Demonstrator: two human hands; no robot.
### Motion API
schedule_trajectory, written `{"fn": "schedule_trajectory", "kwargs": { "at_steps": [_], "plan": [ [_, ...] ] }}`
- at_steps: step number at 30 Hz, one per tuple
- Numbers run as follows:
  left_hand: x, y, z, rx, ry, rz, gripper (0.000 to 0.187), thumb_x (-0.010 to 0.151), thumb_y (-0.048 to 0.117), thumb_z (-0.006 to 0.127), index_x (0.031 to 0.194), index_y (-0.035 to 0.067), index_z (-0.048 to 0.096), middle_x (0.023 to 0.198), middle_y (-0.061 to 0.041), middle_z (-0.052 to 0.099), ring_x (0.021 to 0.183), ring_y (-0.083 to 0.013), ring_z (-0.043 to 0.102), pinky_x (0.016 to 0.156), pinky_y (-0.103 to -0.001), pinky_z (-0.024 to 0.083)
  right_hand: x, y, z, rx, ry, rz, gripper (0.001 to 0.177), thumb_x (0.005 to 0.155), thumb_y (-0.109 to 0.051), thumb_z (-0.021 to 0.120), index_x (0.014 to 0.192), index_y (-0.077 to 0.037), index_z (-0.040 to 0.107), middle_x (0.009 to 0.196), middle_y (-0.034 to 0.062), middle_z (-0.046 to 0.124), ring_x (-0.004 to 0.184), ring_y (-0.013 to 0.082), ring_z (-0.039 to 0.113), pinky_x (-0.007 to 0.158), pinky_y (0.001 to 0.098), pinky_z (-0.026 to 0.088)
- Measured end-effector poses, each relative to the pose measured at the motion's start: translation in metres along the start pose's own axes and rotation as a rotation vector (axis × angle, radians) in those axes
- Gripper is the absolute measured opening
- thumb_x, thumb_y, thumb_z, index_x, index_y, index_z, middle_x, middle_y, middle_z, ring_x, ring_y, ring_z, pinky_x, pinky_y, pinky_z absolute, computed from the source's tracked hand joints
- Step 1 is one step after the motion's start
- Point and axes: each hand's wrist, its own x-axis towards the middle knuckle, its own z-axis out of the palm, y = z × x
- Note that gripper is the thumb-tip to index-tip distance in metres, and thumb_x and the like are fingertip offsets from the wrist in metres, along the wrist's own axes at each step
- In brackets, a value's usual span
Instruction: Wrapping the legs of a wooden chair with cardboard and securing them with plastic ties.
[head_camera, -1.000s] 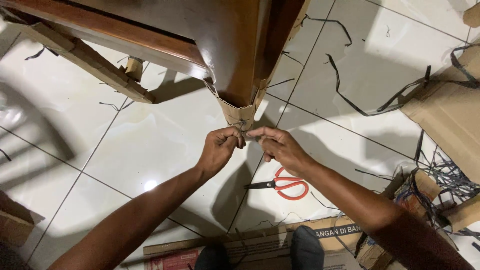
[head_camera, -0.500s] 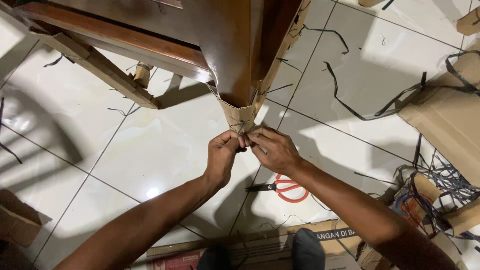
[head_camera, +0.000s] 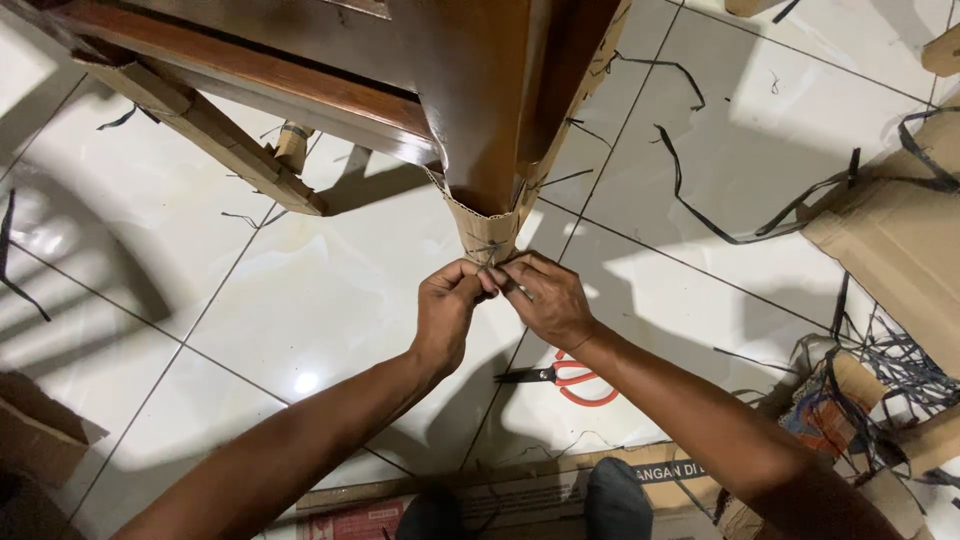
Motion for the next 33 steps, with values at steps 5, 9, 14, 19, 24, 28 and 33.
{"fn": "schedule_trajectory", "kwargs": {
  "at_steps": [5, 9, 14, 19, 24, 28, 33],
  "plan": [
    [-0.004, 0.002, -0.014, 0.179, 0.025, 0.142, 0.015, 0.085, -0.009, 0.059, 0.083, 0.002, 0.070, 0.099, -0.015, 0.074, 0.093, -0.0214, 0.066, 0.080, -0.034, 0.057, -0.002, -0.004, -0.005, 0.042, -0.037, 0.084, 0.010, 0.097, -0.005, 0.064, 0.101, -0.010, 0.072, 0.085, 0.0060, 0.070, 0.080, 0.0266, 0.072, 0.072, 0.0371, 0.059],
    [-0.006, -0.002, -0.029, 0.368, 0.035, 0.192, 0.020, 0.085, -0.008, 0.058, 0.091, 0.005, 0.072, 0.099, -0.010, 0.074, 0.094, -0.0190, 0.069, 0.076, -0.031, 0.060, -0.006, -0.002, -0.005, 0.121, -0.042, 0.144, 0.017, 0.098, -0.003, 0.061, 0.106, -0.012, 0.073, 0.086, 0.0045, 0.070, 0.082, 0.0275, 0.072, 0.072, 0.0383, 0.059],
    [0.000, 0.015, -0.025, 0.786, -0.094, 0.455, 0.017, 0.088, 0.002, 0.070, 0.098, 0.014, 0.076, 0.097, -0.006, 0.077, 0.091, -0.0265, 0.076, 0.073, -0.037, 0.063, -0.009, -0.002, -0.003, 0.173, -0.024, 0.159, 0.014, 0.100, -0.006, 0.062, 0.107, -0.011, 0.073, 0.088, 0.0052, 0.071, 0.082, 0.0265, 0.072, 0.073, 0.0372, 0.059],
    [0.022, 0.002, -0.042, 1.133, -0.191, 0.788, 0.018, 0.085, 0.016, 0.077, 0.099, 0.027, 0.075, 0.093, 0.007, 0.075, 0.086, -0.0173, 0.075, 0.071, -0.032, 0.061, -0.009, -0.002, -0.002, 0.153, -0.021, 0.138, 0.010, 0.098, -0.004, 0.065, 0.104, -0.008, 0.072, 0.088, 0.0084, 0.071, 0.083, 0.0293, 0.073, 0.072, 0.0381, 0.059],
    [0.026, 0.009, -0.043, 1.336, -0.199, 1.094, 0.013, 0.090, 0.021, 0.072, 0.102, 0.025, 0.074, 0.089, 0.004, 0.070, 0.072, -0.0166, 0.071, 0.063, -0.032, 0.059, -0.013, 0.002, -0.002, 0.091, -0.008, 0.111, 0.012, 0.098, -0.007, 0.065, 0.106, -0.009, 0.073, 0.090, 0.0060, 0.072, 0.083, 0.0272, 0.073, 0.071, 0.0381, 0.060],
    [0.033, 0.019, -0.040, 1.326, -0.216, 1.234, 0.006, 0.091, 0.019, 0.071, 0.094, 0.024, 0.071, 0.082, 0.003, 0.063, 0.064, -0.0189, 0.067, 0.058, -0.033, 0.056, -0.017, 0.004, -0.001, 0.108, -0.022, 0.108, 0.011, 0.097, -0.004, 0.064, 0.104, -0.008, 0.073, 0.088, 0.0077, 0.072, 0.083, 0.0278, 0.074, 0.073, 0.0367, 0.060],
    [0.041, 0.014, -0.040, 1.339, -0.162, 1.364, 0.023, 0.097, 0.025, 0.065, 0.076, 0.020, 0.060, 0.074, 0.004, 0.055, 0.061, -0.0157, 0.062, 0.058, -0.027, 0.051, -0.026, 0.005, 0.003, 0.058, 0.008, 0.168, 0.008, 0.096, -0.009, 0.071, 0.103, -0.005, 0.070, 0.087, 0.0116, 0.071, 0.084, 0.0327, 0.074, 0.069, 0.0402, 0.061]
  ]
}}
